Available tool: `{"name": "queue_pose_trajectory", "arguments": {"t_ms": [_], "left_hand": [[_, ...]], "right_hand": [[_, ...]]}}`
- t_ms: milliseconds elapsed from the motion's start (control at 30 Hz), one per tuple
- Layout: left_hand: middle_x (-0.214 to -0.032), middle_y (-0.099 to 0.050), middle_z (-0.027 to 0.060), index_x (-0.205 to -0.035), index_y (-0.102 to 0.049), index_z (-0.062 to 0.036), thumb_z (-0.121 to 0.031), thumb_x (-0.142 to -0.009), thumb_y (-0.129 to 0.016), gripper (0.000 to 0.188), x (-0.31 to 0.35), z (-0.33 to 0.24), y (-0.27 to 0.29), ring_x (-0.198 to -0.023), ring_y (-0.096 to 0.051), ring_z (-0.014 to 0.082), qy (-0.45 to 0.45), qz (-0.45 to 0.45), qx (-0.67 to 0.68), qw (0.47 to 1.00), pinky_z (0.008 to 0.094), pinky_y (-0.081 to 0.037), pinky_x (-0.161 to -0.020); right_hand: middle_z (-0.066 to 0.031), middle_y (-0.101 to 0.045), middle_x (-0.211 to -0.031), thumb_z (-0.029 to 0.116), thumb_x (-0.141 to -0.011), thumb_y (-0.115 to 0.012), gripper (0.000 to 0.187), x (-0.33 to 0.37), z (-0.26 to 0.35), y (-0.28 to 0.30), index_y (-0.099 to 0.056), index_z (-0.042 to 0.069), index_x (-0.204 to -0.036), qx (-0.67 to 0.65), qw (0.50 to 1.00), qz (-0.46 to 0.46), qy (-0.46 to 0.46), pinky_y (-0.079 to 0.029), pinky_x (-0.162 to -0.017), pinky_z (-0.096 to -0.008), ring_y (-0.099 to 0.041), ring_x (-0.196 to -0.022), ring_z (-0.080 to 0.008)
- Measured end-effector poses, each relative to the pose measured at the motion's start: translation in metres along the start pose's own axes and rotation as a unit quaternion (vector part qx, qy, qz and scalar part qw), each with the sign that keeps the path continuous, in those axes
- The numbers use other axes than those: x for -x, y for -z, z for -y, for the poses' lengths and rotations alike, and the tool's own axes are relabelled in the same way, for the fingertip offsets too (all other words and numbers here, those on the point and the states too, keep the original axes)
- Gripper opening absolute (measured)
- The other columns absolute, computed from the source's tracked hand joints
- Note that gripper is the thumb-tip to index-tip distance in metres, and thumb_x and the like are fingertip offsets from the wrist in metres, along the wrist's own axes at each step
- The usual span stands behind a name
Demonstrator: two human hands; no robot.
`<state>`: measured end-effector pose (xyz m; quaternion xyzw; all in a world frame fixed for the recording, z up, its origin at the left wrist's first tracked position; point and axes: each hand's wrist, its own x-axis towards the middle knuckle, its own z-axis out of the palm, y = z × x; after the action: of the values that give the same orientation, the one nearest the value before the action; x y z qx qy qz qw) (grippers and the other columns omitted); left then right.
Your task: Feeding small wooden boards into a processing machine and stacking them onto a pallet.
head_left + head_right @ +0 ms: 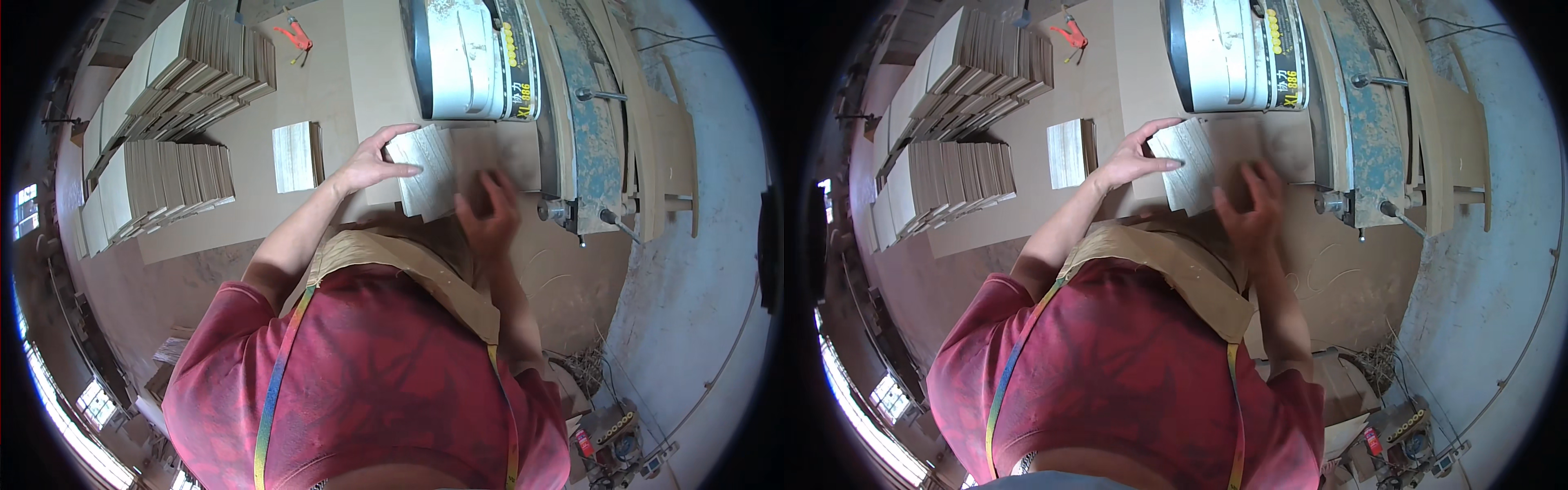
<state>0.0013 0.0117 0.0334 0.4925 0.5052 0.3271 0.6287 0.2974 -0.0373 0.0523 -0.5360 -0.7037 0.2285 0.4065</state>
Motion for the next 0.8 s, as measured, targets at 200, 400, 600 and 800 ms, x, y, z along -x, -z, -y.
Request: {"name": "queue_pose_trajectory", "arguments": {"t_ms": [200, 400, 600, 800], "left_hand": [[-0.126, -0.068, 0.0073, -0.154, -0.063, -0.0159, -0.01, -0.088, -0.089, 0.071, -0.002, 0.0, 0.006, -0.11, -0.065, 0.0197, 0.048, 0.012, -0.019, 0.999, 0.0287, -0.053, -0.096], [-0.121, -0.071, 0.006, -0.148, -0.066, -0.0147, -0.013, -0.089, -0.09, 0.065, -0.007, 0.012, -0.009, -0.109, -0.066, 0.0197, -0.027, -0.045, 0.027, 0.998, 0.0299, -0.054, -0.097], [-0.125, -0.072, 0.0064, -0.146, -0.067, -0.0143, -0.016, -0.089, -0.091, 0.063, -0.018, 0.035, -0.036, -0.111, -0.067, 0.0215, -0.085, -0.166, -0.084, 0.979, 0.0322, -0.053, -0.1], [-0.131, -0.072, 0.007, -0.146, -0.067, -0.0132, -0.017, -0.088, -0.092, 0.063, -0.02, 0.029, -0.022, -0.115, -0.068, 0.0241, -0.103, -0.145, -0.093, 0.98, 0.0346, -0.053, -0.105]], "right_hand": [[-0.0188, -0.063, -0.145, 0.021, -0.085, -0.086, 0.058, -0.005, -0.089, 0.011, -0.069, 0.003, -0.138, 0.263, 0.965, -0.02, 0.002, -0.053, -0.108, -0.0488, -0.06, -0.134, -0.0422], [-0.0213, -0.061, -0.145, 0.018, -0.093, -0.077, 0.05, -0.069, -0.133, -0.034, -0.066, 0.003, -0.139, 0.313, 0.944, -0.054, 0.087, -0.05, -0.11, -0.0526, -0.056, -0.134, -0.0466], [-0.0256, -0.06, -0.144, 0.03, -0.088, -0.086, 0.065, -0.03, -0.008, -0.044, -0.066, 0.002, -0.143, 0.155, 0.985, 0.058, 0.043, -0.053, -0.105, -0.0526, -0.058, -0.128, -0.0454], [-0.0261, -0.059, -0.146, 0.031, -0.082, -0.089, 0.069, -0.005, 0.016, -0.038, -0.068, 0.002, -0.141, 0.065, 0.997, 0.027, -0.011, -0.053, -0.107, -0.0525, -0.059, -0.13, -0.0429]]}}
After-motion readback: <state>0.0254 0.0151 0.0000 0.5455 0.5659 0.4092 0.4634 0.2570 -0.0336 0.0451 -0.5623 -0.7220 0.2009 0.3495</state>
